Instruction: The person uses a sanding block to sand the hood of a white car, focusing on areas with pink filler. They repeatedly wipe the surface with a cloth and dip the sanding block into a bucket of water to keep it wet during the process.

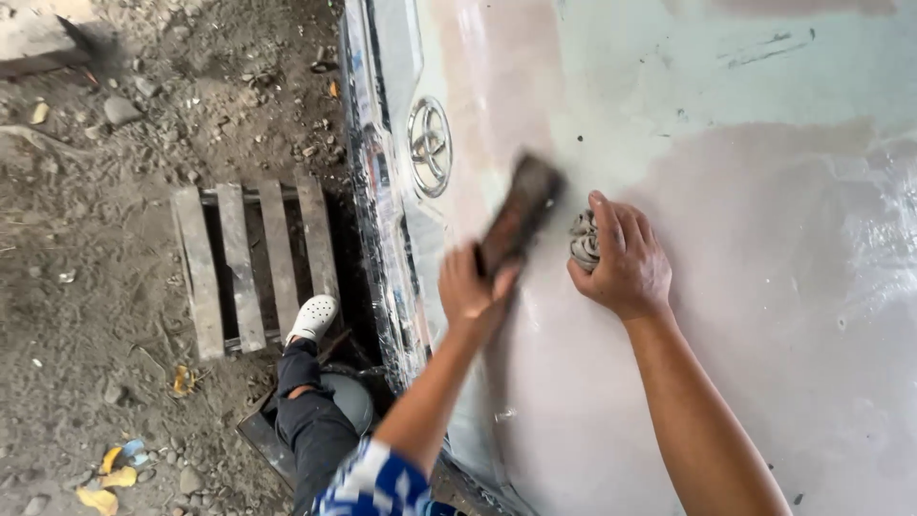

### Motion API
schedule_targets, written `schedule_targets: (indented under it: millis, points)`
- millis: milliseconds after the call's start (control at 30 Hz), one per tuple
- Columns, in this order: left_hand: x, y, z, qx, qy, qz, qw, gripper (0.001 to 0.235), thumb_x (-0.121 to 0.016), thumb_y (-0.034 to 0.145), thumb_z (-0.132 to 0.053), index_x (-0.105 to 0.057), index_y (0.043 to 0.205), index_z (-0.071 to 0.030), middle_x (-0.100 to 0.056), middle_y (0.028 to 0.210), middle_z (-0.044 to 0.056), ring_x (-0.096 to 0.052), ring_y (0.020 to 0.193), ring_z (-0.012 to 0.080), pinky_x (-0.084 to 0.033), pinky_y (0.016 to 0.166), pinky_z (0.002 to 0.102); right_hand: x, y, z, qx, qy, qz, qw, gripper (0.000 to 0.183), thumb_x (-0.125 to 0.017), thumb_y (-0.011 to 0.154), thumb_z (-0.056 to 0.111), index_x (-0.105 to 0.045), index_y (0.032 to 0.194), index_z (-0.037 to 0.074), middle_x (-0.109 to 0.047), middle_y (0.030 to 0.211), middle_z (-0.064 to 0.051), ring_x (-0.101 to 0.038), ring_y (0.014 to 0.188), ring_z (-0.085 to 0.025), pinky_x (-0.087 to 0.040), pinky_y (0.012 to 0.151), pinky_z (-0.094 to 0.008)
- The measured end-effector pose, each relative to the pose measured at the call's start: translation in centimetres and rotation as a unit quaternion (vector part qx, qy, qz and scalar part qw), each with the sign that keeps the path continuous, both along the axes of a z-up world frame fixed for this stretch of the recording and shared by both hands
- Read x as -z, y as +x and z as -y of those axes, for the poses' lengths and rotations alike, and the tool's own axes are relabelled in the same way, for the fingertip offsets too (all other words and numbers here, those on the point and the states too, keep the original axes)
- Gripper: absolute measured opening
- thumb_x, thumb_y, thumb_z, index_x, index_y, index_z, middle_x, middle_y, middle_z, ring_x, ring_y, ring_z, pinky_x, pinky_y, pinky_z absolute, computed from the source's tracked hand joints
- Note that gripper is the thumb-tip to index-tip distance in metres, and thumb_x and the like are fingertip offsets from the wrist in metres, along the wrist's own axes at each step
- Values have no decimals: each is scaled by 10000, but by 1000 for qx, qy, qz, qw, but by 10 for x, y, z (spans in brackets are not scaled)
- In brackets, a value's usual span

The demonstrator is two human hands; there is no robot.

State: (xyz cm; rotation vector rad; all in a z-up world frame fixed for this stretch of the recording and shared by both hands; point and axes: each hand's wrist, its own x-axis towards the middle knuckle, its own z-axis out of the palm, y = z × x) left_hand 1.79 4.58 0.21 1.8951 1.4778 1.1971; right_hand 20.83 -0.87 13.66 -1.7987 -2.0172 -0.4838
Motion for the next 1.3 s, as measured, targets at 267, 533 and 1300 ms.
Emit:
schedule_targets:
  millis: [267,533,1300]
  points:
    - [-6,7,-109,-44,-4,10,999,612,-759,868,-555,-604,1134,-26,-616,1047,144,-578,975,338,-476,838,448,8,6,6,11,-30,11,999,893,-831,720,188,-428,1509,77,-613,1291,-156,-617,1205,-351,-564,980,-439]
    - [34,-22,20,31,72,47,996,655,-809,812,-512,-599,1178,-10,-609,1003,181,-569,959,388,-468,846,495,3,3,3,19,-32,7,999,901,-848,685,198,-449,1483,79,-618,1284,-145,-617,1207,-350,-569,948,-445]
    - [7,2,-57,-23,51,55,997,578,-814,813,-457,-604,1135,-26,-605,980,168,-577,937,391,-476,834,492,-3,-1,11,-11,-18,11,1000,899,-837,717,176,-425,1509,70,-596,1288,-141,-602,1211,-347,-559,1008,-445]
